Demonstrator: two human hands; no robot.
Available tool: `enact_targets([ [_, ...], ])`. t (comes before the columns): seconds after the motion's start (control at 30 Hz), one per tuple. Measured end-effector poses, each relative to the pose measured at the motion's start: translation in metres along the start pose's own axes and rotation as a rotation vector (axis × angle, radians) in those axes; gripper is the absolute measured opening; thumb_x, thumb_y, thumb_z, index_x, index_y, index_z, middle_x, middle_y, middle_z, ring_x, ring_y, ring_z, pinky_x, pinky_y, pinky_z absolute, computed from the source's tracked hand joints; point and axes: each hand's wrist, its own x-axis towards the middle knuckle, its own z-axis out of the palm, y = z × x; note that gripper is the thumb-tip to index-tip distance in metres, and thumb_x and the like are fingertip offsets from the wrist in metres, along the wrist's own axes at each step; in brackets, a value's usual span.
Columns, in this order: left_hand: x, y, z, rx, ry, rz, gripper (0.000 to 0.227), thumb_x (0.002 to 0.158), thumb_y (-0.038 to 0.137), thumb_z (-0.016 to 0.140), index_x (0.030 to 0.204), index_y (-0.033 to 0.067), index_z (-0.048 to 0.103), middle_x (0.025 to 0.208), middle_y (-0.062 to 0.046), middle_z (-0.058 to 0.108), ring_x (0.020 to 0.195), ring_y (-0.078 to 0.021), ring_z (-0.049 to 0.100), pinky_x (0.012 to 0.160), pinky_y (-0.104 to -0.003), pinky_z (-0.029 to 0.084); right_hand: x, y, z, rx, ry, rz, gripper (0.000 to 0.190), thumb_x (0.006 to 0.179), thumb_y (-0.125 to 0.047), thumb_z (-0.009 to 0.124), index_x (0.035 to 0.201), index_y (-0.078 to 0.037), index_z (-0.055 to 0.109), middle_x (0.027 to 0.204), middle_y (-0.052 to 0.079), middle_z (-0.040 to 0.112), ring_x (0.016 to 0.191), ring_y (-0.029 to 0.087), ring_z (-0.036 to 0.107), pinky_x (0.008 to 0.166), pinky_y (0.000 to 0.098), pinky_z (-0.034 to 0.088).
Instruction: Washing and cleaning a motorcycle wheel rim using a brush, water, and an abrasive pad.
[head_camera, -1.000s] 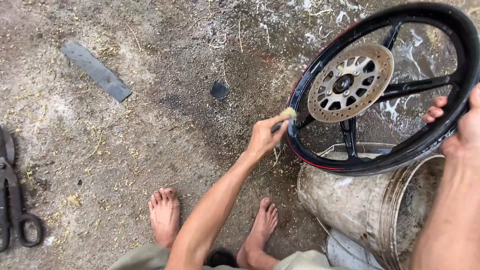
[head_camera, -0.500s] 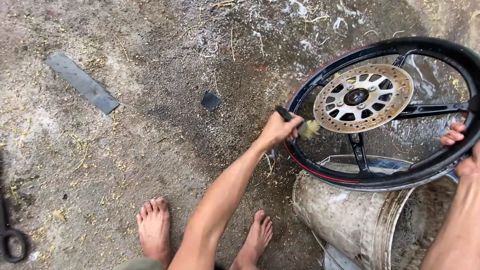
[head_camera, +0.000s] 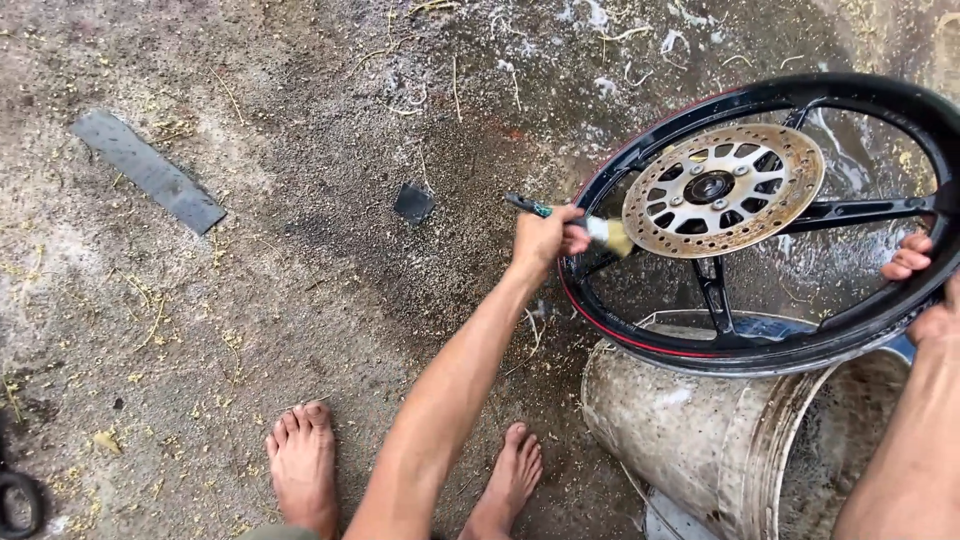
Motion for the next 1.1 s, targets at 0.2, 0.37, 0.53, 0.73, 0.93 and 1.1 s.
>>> enact_targets([
  [0.2, 0.014, 0.001, -0.019, 0.478, 0.063, -0.019, 0.014, 0.099, 0.017, 0.066, 0.099, 0.0037, 0.07, 0.071, -0.006, 0.069, 0.051, -0.0117, 0.062, 0.046, -0.022, 0.055, -0.004, 0.007, 0.008, -0.095, 0.002, 0.009, 0.015, 0.118, -0.028, 0.054, 0.105, -0.021, 0.054, 0.094, -0.017, 0.057, 0.068, -0.005, 0.048, 0.071, 0.0119, 0.041],
  [0.37, -0.015, 0.05, -0.029, 0.73, 0.076, 0.019, 0.011, 0.099, 0.013, 0.059, 0.097, 0.0044, 0.066, 0.074, -0.004, 0.069, 0.052, -0.011, 0.062, 0.039, -0.023, 0.047, -0.013, 0.016, 0.01, -0.16, -0.01, -0.05, 0.016, 0.125, -0.03, 0.052, 0.109, -0.024, 0.052, 0.093, -0.015, 0.054, 0.067, -0.004, 0.046, 0.068, 0.0114, 0.04],
  [0.53, 0.041, 0.022, -0.022, 0.962, 0.024, -0.011, 0.029, 0.102, 0.017, 0.066, 0.077, 0.0113, 0.053, 0.064, 0.003, 0.052, 0.046, -0.0075, 0.039, 0.04, -0.021, 0.033, -0.027, 0.018, -0.008, -0.055, -0.086, -0.043, 0.016, 0.121, -0.025, 0.057, 0.108, -0.017, 0.052, 0.099, -0.01, 0.057, 0.073, -0.002, 0.051, 0.073, 0.0151, 0.042],
  [0.73, 0.119, 0.042, 0.026, 1.068, -0.189, 0.148, 0.023, 0.109, 0.027, 0.05, 0.113, 0.0096, 0.065, 0.098, -0.008, 0.076, 0.069, -0.0121, 0.071, 0.065, -0.025, 0.065, -0.07, 0.039, 0.022, -0.399, 0.05, -0.148, 0.026, 0.115, -0.032, 0.053, 0.093, -0.021, 0.051, 0.088, -0.013, 0.045, 0.064, -0.003, 0.039, 0.062, 0.0145, 0.034],
  [0.93, 0.162, 0.062, 0.069, 0.723, -0.13, 0.813, 0.025, 0.097, 0.037, 0.063, 0.111, 0.0225, 0.077, 0.112, -0.001, 0.08, 0.102, -0.0127, 0.075, 0.087, -0.028, 0.054, -0.116, 0.048, 0.13, -0.445, 0.16, -0.048, 0.073, 0.113, -0.085, 0.046, 0.076, -0.022, 0.043, 0.07, -0.011, 0.038, 0.049, 0.003, 0.03, 0.051, 0.0236, 0.028],
  [1.1, 0.043, 0.041, 0.014, 1.109, -0.06, -0.078, 0.022, 0.106, 0.021, 0.055, 0.105, 0.002, 0.066, 0.087, -0.011, 0.073, 0.062, -0.0153, 0.069, 0.054, -0.023, 0.061, -0.138, 0.039, 0.267, -0.535, 0.476, -0.199, 0.029, 0.122, -0.039, 0.042, 0.107, -0.014, 0.041, 0.068, 0.013, 0.051, 0.041, 0.02, 0.041, 0.036, 0.0317, 0.036],
])
